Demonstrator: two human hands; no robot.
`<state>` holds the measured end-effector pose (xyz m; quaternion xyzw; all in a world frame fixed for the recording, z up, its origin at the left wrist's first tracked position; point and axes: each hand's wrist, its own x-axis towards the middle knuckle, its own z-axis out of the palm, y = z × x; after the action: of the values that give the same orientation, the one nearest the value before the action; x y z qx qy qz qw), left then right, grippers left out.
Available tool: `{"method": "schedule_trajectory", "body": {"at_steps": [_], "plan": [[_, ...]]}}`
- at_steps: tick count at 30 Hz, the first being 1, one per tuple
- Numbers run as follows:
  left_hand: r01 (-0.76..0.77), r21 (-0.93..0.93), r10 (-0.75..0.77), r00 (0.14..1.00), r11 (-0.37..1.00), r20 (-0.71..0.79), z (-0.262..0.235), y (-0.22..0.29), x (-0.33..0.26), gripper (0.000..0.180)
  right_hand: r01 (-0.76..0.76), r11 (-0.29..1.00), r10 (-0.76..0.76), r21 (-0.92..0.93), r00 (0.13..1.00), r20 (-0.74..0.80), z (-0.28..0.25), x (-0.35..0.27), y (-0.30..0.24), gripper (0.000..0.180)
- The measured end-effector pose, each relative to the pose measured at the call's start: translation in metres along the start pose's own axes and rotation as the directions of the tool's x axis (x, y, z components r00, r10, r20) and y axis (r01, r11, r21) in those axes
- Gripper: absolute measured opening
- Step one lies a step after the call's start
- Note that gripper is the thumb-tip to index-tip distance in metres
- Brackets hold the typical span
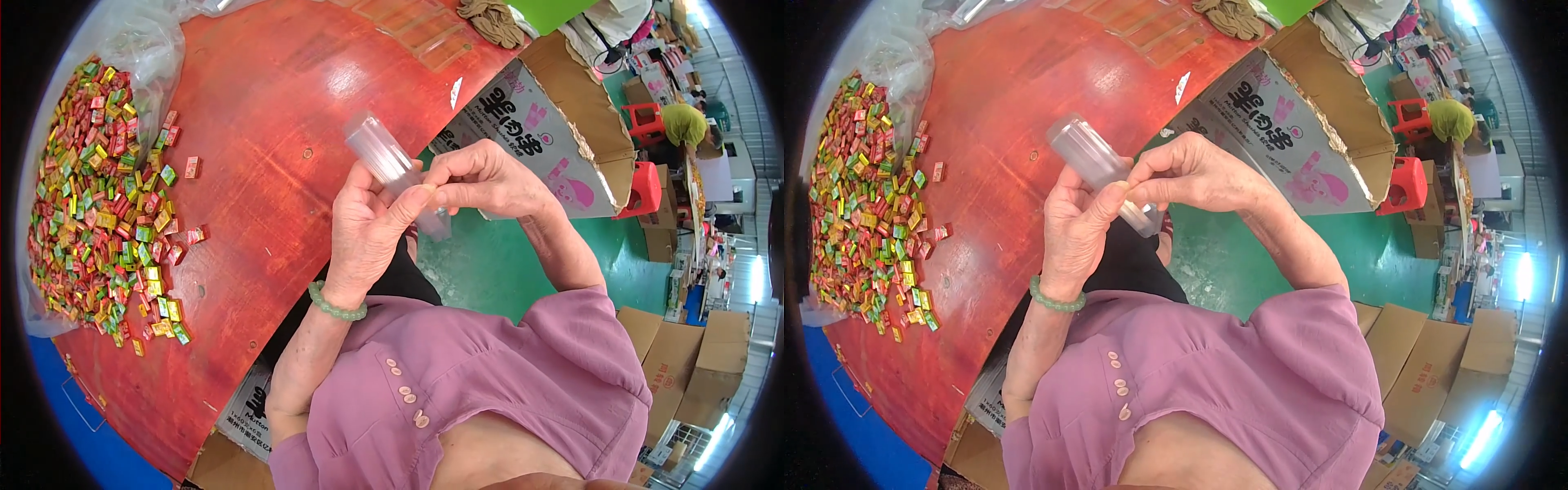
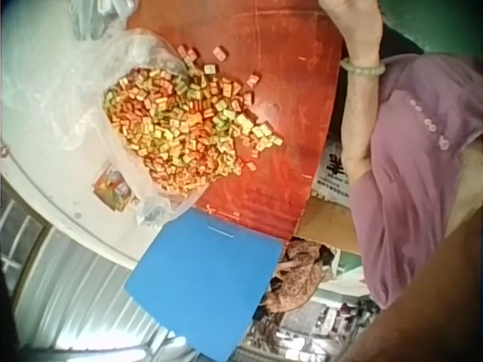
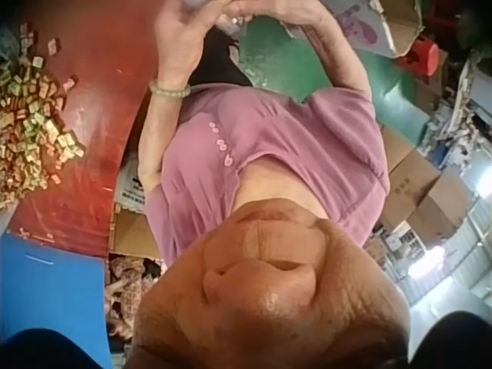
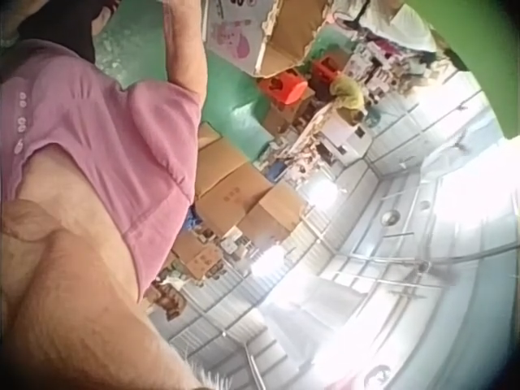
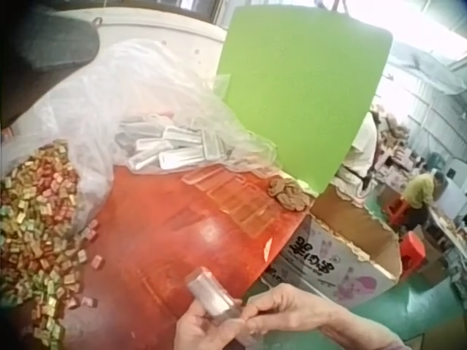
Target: Manually organizing and packing individual colorful candies into plastic trays and containers.
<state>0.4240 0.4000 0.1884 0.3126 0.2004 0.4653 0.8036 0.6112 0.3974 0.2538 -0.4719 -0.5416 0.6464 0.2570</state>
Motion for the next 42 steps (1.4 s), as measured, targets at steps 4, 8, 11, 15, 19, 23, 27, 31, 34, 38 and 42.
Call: {"method": "schedule_trajectory", "body": {"at_steps": [4,8,11,15,19,23,27,31,34,38,42], "plan": [[-0.060,0.088,0.063,0.998,0.994,-0.028,0.008,-0.001,0.001,0.034,0.017,0.990,-0.013,0.143,0.999,-0.030,0.006,-0.004,0.005,0.014],[-0.028,0.097,0.030,0.999,0.995,-0.016,0.006,-0.005,0.002,0.034,-0.017,0.991,0.021,0.135,0.999,-0.035,0.004,-0.005,0.008,0.014],[0.002,0.079,-0.002,1.000,0.997,0.009,0.007,-0.002,0.002,0.034,-0.055,0.985,0.058,0.161,0.998,-0.011,-0.004,-0.006,0.013,0.014],[-0.005,0.080,0.004,1.000,0.997,0.023,0.006,-0.005,0.004,0.034,-0.077,0.991,0.080,0.108,0.997,-0.019,-0.008,-0.008,0.016,0.009],[-0.031,0.203,0.040,0.998,0.979,-0.038,0.007,-0.008,0.005,0.032,0.099,0.907,-0.174,-0.408,0.973,-0.151,0.003,-0.015,0.009,0.006],[0.018,0.068,-0.011,0.995,0.998,-0.102,0.001,-0.005,0.007,0.030,0.148,0.497,-0.614,-0.855,0.757,-0.226,-0.030,-0.022,0.004,0.005],[0.035,0.014,-0.033,0.995,0.999,-0.096,0.002,-0.004,0.004,0.031,-0.028,0.067,-0.743,-0.997,0.666,-0.069,-0.098,-0.005,0.024,0.021],[0.081,-0.042,-0.084,0.993,0.996,-0.084,0.002,-0.003,0.001,0.033,-0.099,-0.224,-0.629,-0.969,0.775,0.066,-0.152,0.003,0.047,0.038],[0.096,-0.054,-0.100,0.992,0.994,-0.078,-0.001,0.000,-0.001,0.034,-0.119,-0.262,-0.619,-0.958,0.782,0.072,-0.168,0.012,0.052,0.043],[0.090,-0.045,-0.093,0.993,0.995,-0.068,-0.003,0.001,0.001,0.035,-0.134,-0.216,-0.604,-0.967,0.797,0.024,-0.176,0.017,0.052,0.044],[0.060,-0.062,-0.064,0.995,0.996,-0.073,-0.004,0.001,-0.002,0.037,-0.220,-0.093,-0.502,-0.971,0.853,-0.145,-0.165,0.023,0.042,0.043]]}}
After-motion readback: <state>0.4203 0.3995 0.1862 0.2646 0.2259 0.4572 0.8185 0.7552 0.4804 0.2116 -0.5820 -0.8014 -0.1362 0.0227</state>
